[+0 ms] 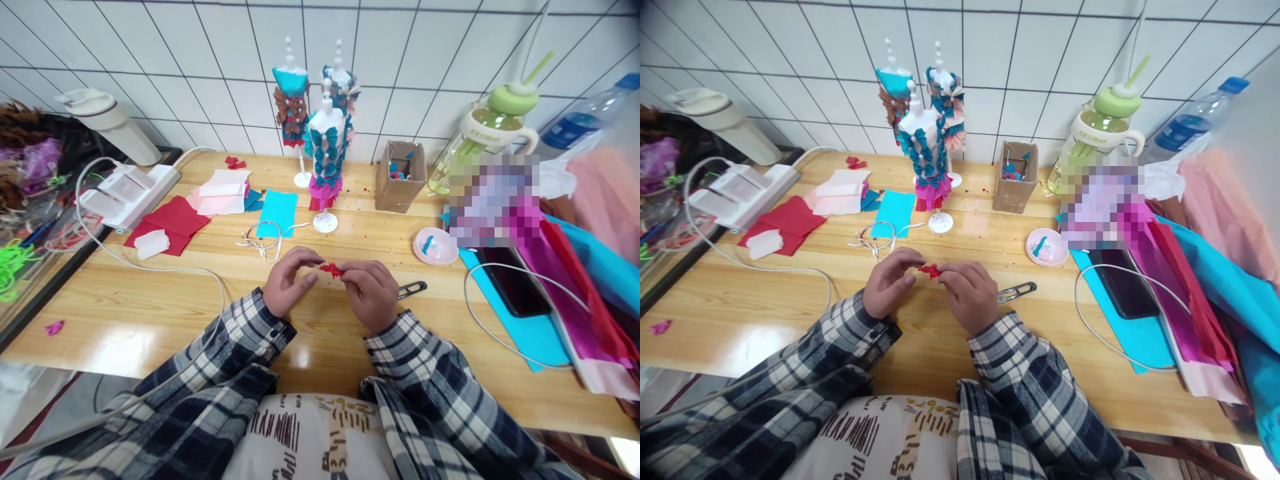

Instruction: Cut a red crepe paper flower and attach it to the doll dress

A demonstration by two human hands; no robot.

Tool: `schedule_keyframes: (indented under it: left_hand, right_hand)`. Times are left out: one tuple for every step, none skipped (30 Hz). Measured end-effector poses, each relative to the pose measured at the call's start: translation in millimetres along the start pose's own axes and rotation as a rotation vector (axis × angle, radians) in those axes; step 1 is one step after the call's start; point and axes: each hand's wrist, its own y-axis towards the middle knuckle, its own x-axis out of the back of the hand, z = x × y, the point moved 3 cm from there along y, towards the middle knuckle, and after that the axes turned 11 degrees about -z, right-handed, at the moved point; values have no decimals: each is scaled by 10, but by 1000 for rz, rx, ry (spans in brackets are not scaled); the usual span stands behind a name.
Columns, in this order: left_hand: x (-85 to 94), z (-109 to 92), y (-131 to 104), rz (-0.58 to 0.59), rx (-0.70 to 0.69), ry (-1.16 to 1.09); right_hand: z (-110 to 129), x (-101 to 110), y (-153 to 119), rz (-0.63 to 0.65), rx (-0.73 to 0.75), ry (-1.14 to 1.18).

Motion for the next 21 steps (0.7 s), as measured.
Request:
schedule_keyframes:
  left_hand:
    - [-7, 27, 2, 22, 57, -12]
    - [-17, 57, 4, 46, 117, -20]
    - [-31, 85, 5, 71, 178, -29]
    - [-46, 110, 4, 96, 236, -42]
    - [-60, 130, 1, 117, 289, -58]
    - [-73, 143, -2, 130, 333, -77]
    - [-83, 149, -5, 139, 368, -95]
    - [-91, 149, -7, 143, 389, -113]
    - [-95, 143, -7, 138, 399, -130]
    - [-95, 135, -6, 122, 403, -143]
    - [-89, 127, -3, 95, 403, -149]
    - [-79, 120, 2, 55, 397, -143]
    - [-66, 113, 8, 10, 383, -122]
    - [-51, 106, 14, -34, 360, -89]
    - [-39, 99, 20, -69, 327, -51]
    - [-30, 93, 24, -92, 288, -12]
    - [-25, 88, 27, -100, 247, 24]
    - [-25, 86, 26, -97, 209, 58]
    - [-25, 87, 23, -91, 177, 86]
    - [-26, 90, 19, -84, 158, 105]
    - [-26, 94, 15, -76, 153, 114]
  right_hand:
    - [-6, 4, -5, 27, 9, -5]
    - [-10, 3, -13, 58, 21, -9]
    - [-11, 0, -22, 86, 37, -13]
    - [-11, -5, -32, 109, 57, -18]
    - [-9, -9, -40, 121, 79, -23]
    - [-4, -12, -45, 125, 104, -25]
    - [3, -15, -48, 124, 127, -21]
    - [11, -17, -46, 119, 141, -12]
    - [17, -21, -41, 110, 135, 3]
    - [19, -22, -32, 89, 100, 20]
    - [12, -25, -21, 61, 28, 39]
    - [-4, -33, -13, 42, -77, 64]
    - [-26, -50, -12, 38, -209, 104]
    - [-53, -77, -21, 52, -354, 159]
    - [-80, -114, -39, 88, -498, 226]
    - [-102, -158, -64, 141, -628, 294]
    - [-121, -201, -90, 196, -732, 351]
    - [-139, -234, -111, 236, -807, 388]
    - [-158, -256, -124, 257, -854, 401]
    - [-177, -266, -128, 266, -873, 395]
    - [-197, -264, -123, 270, -866, 372]
